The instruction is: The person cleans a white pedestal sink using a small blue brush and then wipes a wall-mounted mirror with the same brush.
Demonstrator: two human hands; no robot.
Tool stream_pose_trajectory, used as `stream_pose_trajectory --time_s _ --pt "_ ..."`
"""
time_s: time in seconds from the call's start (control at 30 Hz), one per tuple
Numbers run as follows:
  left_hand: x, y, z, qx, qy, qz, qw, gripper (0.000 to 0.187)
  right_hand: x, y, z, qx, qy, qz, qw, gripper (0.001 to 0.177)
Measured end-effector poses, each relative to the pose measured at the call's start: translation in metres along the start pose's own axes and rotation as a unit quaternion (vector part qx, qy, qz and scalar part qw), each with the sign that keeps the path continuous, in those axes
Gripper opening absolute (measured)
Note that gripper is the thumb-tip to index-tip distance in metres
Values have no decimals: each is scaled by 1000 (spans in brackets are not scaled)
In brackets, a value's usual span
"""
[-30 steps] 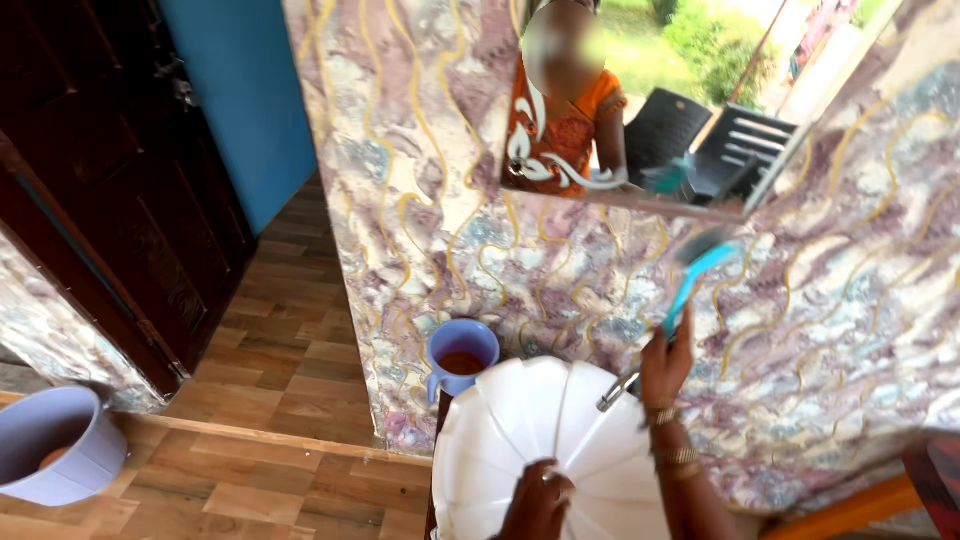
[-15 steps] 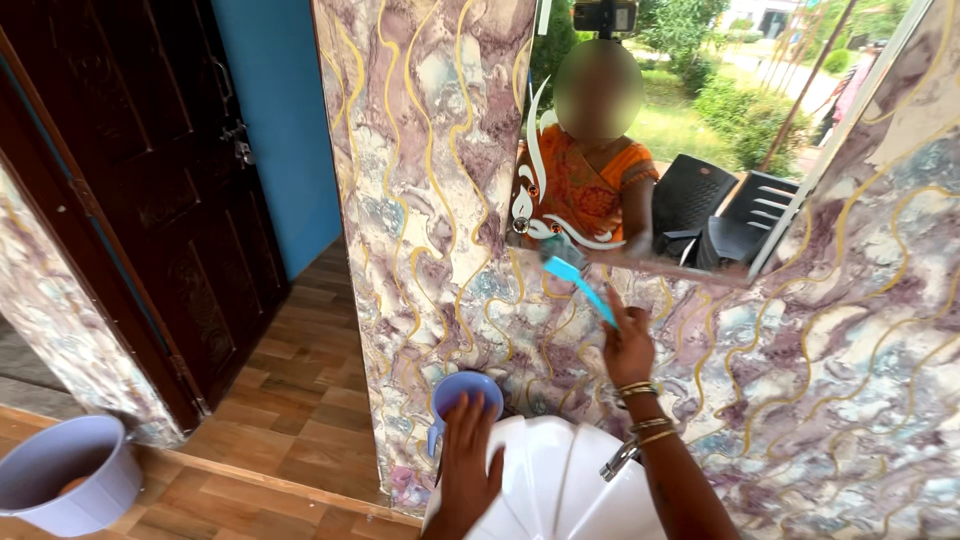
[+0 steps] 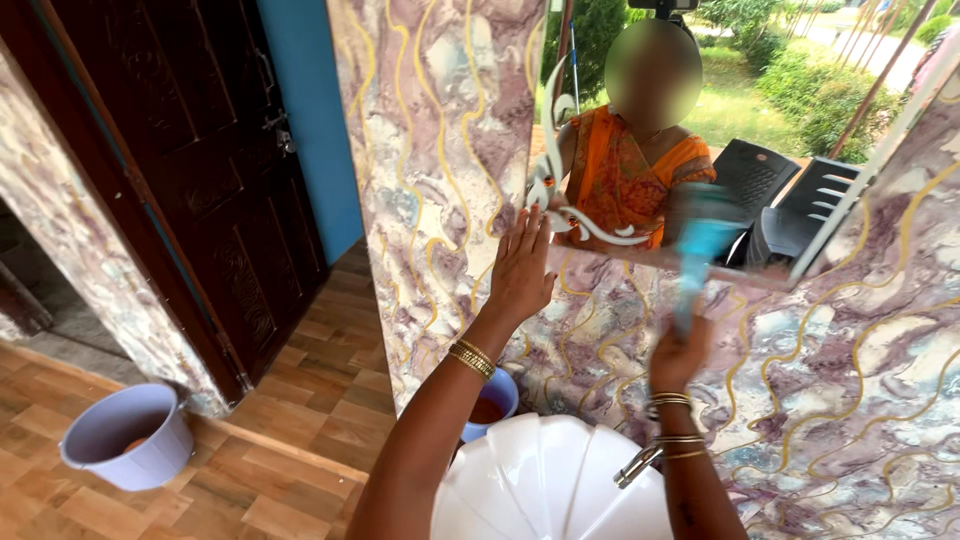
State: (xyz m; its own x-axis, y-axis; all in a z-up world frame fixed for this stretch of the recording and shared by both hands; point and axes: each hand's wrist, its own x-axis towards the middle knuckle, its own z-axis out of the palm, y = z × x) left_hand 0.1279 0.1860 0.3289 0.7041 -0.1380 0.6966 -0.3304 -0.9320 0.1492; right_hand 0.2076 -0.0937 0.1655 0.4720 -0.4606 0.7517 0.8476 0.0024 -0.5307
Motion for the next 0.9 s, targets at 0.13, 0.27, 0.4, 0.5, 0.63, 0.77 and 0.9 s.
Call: stream_pose_trajectory --time_s 0.13,0.27,0.4,0.5,0.63,0.77,0.9 --pt "7 -2 29 19 1 -26 999 98 -6 -46 38 -395 -222 -52 890 36" --pt "7 -2 36 19 -24 -39 999 102 17 -51 26 -338 -58 -90 935 26" --pt "7 -4 33 37 -24 -23 999 102 25 -36 24 -260 101 -42 959 37" --pt "6 -2 31 26 -31 -32 999 103 5 -27 47 -326 -44 -76 941 22" --pt "9 -2 29 19 -48 -42 998 101 1 -23 70 -398 -242 -110 878 13" --pt "8 -14 26 18 -49 -25 998 97 48 -40 50 -193 -70 -49 977 37" --pt "10 -18 28 -11 -50 -30 998 96 73 -75 46 -252 56 2 966 40"
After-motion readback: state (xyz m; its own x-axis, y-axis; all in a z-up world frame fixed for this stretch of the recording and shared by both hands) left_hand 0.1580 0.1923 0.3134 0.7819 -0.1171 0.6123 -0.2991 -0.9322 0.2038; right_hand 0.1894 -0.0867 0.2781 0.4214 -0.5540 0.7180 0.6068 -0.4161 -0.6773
